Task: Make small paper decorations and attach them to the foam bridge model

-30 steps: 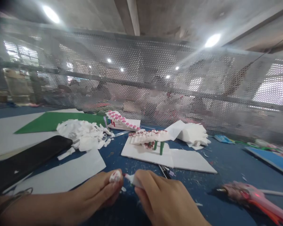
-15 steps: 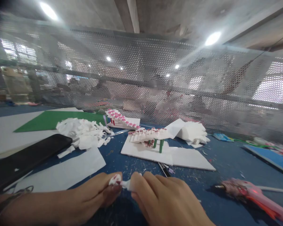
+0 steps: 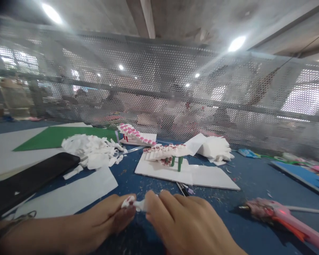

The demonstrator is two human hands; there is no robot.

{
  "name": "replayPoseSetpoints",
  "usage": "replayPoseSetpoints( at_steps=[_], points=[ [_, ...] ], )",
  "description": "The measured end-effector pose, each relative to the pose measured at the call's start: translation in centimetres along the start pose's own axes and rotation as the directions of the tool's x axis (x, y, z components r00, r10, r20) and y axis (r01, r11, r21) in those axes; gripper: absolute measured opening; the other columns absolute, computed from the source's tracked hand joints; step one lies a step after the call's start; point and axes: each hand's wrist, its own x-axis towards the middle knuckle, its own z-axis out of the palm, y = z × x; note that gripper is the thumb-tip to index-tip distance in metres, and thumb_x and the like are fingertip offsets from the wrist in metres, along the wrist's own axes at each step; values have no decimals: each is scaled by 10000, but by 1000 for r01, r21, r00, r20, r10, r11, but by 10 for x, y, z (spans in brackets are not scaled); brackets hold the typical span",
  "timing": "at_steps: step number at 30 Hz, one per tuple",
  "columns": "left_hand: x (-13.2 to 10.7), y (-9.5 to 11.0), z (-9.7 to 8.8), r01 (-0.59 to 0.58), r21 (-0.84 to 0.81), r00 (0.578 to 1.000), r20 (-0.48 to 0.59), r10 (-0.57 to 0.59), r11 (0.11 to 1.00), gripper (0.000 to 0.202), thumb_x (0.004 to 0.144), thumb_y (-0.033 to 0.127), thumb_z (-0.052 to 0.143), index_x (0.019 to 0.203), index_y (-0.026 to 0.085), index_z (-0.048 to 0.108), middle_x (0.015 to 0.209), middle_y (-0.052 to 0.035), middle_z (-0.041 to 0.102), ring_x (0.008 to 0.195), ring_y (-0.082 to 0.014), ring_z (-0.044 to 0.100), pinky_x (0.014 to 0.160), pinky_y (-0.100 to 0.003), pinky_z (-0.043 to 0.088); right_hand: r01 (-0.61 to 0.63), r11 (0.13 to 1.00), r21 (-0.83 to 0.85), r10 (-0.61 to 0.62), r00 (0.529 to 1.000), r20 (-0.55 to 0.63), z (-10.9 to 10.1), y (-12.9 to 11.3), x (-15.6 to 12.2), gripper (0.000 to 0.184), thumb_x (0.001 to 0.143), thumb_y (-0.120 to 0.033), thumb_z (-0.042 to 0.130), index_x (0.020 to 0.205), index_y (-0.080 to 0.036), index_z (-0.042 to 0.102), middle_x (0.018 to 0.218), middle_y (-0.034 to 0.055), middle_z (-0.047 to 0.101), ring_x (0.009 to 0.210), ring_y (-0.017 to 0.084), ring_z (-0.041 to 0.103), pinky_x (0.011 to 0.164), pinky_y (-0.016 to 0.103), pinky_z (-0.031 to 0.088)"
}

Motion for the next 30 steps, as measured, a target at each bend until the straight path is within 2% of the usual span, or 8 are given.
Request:
replayPoseSetpoints(
  at_steps=[3,8,14,18,23,27,30],
  points=[
    [1,0,-1,-4,3,1000,5,4,1000,325,878,346,145,622,188,270,541,59,286,473,-80,275,490,-218,270,-18,1000,10,18,1000,15,-2,-2,0,343,904,-256,98,838,-192,428,551,-42,571,354,63,492,321,176,307],
    [2,-1,-2,-3,4,1000,5,3,1000,316,876,355,172,626,188,269,549,60,279,481,-80,267,488,-212,268,8,1000,5,-8,999,-36,-2,-5,0,289,897,-212,139,837,-198,421,549,-48,577,359,69,504,332,179,315],
    [2,1,-2,10,10,1000,4,-10,1000,319,878,359,154,632,187,262,548,59,279,484,-81,261,488,-215,261,-23,1000,15,22,998,52,0,-5,-3,202,854,-156,237,879,-191,435,606,-29,605,374,78,512,327,181,306],
    [3,3,-3,40,33,999,-8,-40,999,318,881,336,146,629,186,267,555,54,303,496,-82,287,503,-216,272,-71,996,50,64,991,115,1,-5,-4,208,777,-84,311,901,-186,443,624,-24,614,385,83,523,327,182,310],
    [2,3,-3,29,32,1000,10,-29,999,309,879,349,170,640,186,277,558,56,308,494,-78,290,497,-214,267,-26,998,57,18,991,130,3,-6,-4,182,800,-119,319,918,-199,433,645,-23,621,454,100,562,350,182,338],
    [2,2,-3,26,41,1000,-17,-26,999,321,881,352,158,630,185,269,546,61,292,478,-77,276,496,-219,263,-56,997,48,52,996,74,5,-8,-6,157,802,-112,311,842,-196,437,606,-24,609,360,80,496,313,174,302],
    [3,2,-2,22,63,1000,-3,-22,998,312,879,356,169,640,186,276,559,58,293,491,-81,282,498,-221,262,-59,995,77,50,993,106,4,-8,-6,109,786,-126,362,809,-201,438,619,-26,611,366,74,495,323,162,313]
  ],
)
